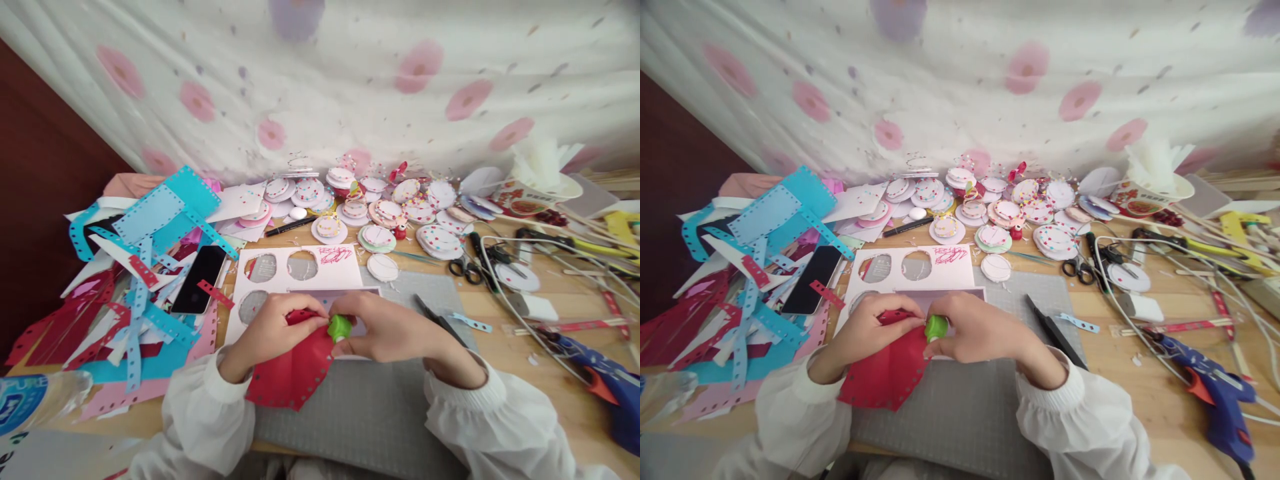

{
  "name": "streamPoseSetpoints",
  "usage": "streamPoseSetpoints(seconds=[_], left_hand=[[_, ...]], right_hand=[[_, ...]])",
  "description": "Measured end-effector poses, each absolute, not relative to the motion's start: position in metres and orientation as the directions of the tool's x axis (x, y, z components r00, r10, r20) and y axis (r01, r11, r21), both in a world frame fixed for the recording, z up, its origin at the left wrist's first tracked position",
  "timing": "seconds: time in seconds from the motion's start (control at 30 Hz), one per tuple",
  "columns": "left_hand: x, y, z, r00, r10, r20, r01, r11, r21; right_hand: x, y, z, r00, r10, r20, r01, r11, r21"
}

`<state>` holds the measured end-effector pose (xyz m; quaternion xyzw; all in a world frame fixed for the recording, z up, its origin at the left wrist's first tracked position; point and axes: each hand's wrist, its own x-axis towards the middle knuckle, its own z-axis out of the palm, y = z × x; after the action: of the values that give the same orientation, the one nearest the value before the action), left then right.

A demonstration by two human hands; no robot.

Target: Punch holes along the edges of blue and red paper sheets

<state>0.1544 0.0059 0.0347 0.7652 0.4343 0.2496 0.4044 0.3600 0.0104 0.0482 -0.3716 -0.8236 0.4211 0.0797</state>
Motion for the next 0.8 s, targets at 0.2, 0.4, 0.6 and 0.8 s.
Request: streamPoseSetpoints(seconds=[0.2, 0.4, 0.6, 0.8], left_hand=[[0.155, 0.007, 0.036, 0.473, 0.881, 0.031, 0.449, -0.271, 0.851], [0.151, 0.008, 0.038, 0.476, 0.88, 0.005, 0.428, -0.236, 0.872], [0.138, 0.012, 0.046, 0.528, 0.846, -0.081, 0.408, -0.169, 0.897], [0.136, 0.02, 0.079, 0.587, 0.78, -0.22, 0.499, -0.134, 0.856]], right_hand=[[0.357, 0.011, 0.048, -0.717, 0.691, -0.091, 0.558, 0.49, -0.669], [0.356, 0.016, 0.041, -0.796, 0.603, 0.056, 0.471, 0.675, -0.568], [0.358, 0.023, 0.034, -0.816, 0.571, 0.089, 0.445, 0.718, -0.535], [0.362, 0.021, 0.039, -0.816, 0.566, 0.112, 0.432, 0.728, -0.532]])
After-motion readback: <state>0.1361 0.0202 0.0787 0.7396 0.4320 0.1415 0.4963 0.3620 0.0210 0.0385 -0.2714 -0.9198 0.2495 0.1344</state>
